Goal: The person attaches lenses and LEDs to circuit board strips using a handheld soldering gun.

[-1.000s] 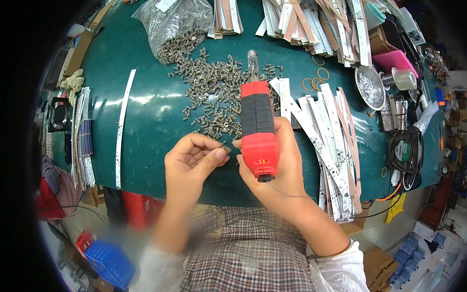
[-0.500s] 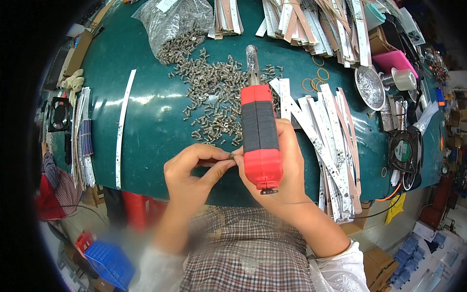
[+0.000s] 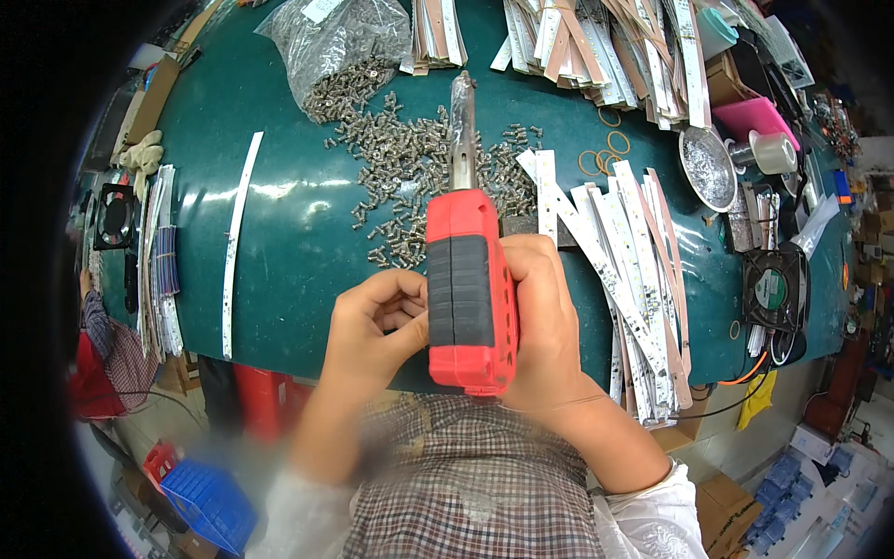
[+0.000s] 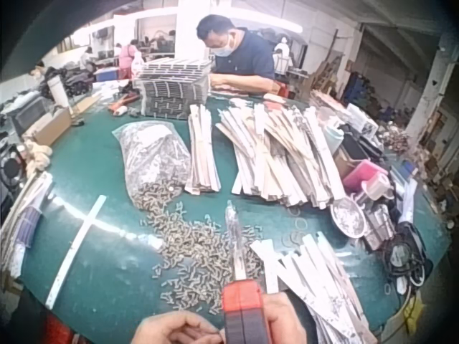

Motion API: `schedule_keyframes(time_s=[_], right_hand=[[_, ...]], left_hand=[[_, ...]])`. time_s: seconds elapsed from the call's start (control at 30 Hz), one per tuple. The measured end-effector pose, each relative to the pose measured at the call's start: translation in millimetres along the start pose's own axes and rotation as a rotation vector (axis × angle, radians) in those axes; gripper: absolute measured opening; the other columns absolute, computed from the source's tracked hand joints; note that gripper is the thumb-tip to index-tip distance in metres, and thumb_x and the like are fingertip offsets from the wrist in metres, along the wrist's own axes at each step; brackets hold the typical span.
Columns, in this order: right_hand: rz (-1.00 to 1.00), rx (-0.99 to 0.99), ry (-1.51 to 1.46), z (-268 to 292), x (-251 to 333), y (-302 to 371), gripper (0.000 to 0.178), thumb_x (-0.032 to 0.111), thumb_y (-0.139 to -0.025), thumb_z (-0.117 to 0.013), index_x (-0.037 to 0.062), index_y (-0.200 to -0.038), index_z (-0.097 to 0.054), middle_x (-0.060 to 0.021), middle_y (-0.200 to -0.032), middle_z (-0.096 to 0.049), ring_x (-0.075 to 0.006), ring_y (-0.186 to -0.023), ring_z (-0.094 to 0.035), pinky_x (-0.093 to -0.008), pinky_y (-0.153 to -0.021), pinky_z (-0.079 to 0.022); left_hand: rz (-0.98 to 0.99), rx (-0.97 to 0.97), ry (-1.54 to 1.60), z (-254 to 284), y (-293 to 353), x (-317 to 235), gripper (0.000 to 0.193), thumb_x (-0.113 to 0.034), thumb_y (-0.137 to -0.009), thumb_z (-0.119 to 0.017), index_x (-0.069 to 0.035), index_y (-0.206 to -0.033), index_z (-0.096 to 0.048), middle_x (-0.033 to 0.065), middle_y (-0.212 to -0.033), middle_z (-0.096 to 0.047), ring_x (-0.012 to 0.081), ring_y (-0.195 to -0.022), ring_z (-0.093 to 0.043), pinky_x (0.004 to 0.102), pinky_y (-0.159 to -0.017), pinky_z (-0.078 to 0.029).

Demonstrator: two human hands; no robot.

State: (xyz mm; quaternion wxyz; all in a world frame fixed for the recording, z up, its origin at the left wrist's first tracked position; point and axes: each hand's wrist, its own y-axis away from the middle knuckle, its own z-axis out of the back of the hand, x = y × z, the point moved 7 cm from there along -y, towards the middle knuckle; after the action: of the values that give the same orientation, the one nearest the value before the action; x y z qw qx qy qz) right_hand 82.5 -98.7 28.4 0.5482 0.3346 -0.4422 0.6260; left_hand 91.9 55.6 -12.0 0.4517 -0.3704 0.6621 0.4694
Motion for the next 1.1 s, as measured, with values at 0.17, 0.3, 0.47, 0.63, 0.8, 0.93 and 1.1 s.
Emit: schedule_keyframes(time_s=[0.17,0.3,0.47,0.63,0.8,0.93,1.1], right_hand=[[0.165,0.074,0.096,-5,17,-4,0.053,0.007,-0.069,-0.083,0.0013,-0.111,-0.051,-0.014,-0.103,-0.057,-0.0271,-0.092,-0.058,-0.0344,-0.076,-0.05],[0.083,0.105,0.168,-5,4,-5,0.038,-0.011,-0.069,-0.073,-0.0032,-0.101,-0.055,-0.0091,-0.096,-0.054,-0.0147,-0.072,-0.063,-0.0234,-0.061,-0.055],[0.062,0.076,0.137,-1,-1,-4,0.048,-0.012,-0.074,-0.071,-0.0031,-0.113,-0.046,-0.008,-0.088,-0.061,-0.0144,-0.076,-0.064,-0.0245,-0.065,-0.054],[0.031,0.136,0.116,-5,-1,-4,0.053,-0.012,-0.075,-0.07,-0.0033,-0.118,-0.041,-0.009,-0.086,-0.064,-0.0135,-0.075,-0.064,-0.0243,-0.065,-0.053],[0.08,0.149,0.173,-6,2,-5,0.051,-0.012,-0.075,-0.07,-0.0031,-0.117,-0.042,-0.0087,-0.085,-0.065,-0.0127,-0.073,-0.064,-0.025,-0.066,-0.053],[0.021,0.13,0.124,-4,1,-4,0.049,-0.011,-0.075,-0.07,-0.0031,-0.116,-0.043,-0.0083,-0.085,-0.064,-0.0125,-0.073,-0.064,-0.0247,-0.066,-0.053],[-0.108,0.176,0.058,-6,-8,1,0.046,-0.012,-0.078,-0.067,-0.0015,-0.118,-0.045,-0.0074,-0.089,-0.064,-0.0112,-0.08,-0.063,-0.0239,-0.069,-0.051]], left_hand=[[0.162,0.063,0.21,-1,0,13,0.011,-0.008,-0.089,-0.066,0.0,-0.096,-0.061,0.0035,-0.087,-0.066,0.0073,-0.075,-0.062,0.0223,-0.066,-0.052],[0.129,-0.011,0.143,6,0,7,0.012,-0.009,-0.091,-0.063,0.001,-0.097,-0.059,0.0046,-0.09,-0.066,0.0089,-0.078,-0.063,0.0232,-0.068,-0.053],[0.117,-0.017,0.162,7,-1,4,0.017,-0.008,-0.093,-0.062,0.003,-0.106,-0.06,0.0082,-0.096,-0.068,0.0123,-0.084,-0.066,0.0245,-0.071,-0.054],[0.106,0.016,0.233,2,2,9,0.023,-0.005,-0.092,-0.063,0.005,-0.114,-0.063,0.0122,-0.1,-0.07,0.0141,-0.088,-0.067,0.0257,-0.075,-0.055],[0.043,-0.032,0.149,6,0,7,0.013,0.0,-0.087,-0.07,0.006,-0.098,-0.069,0.012,-0.09,-0.072,0.0134,-0.084,-0.069,0.0243,-0.075,-0.056],[0.021,-0.035,0.1,11,1,0,0.015,0.001,-0.084,-0.072,0.006,-0.098,-0.068,0.0118,-0.089,-0.072,0.013,-0.081,-0.069,0.0233,-0.073,-0.056],[0.101,0.021,0.16,11,0,3,0.018,0.007,-0.079,-0.074,0.006,-0.095,-0.065,0.0137,-0.089,-0.071,0.0181,-0.082,-0.071,0.0263,-0.071,-0.059]])
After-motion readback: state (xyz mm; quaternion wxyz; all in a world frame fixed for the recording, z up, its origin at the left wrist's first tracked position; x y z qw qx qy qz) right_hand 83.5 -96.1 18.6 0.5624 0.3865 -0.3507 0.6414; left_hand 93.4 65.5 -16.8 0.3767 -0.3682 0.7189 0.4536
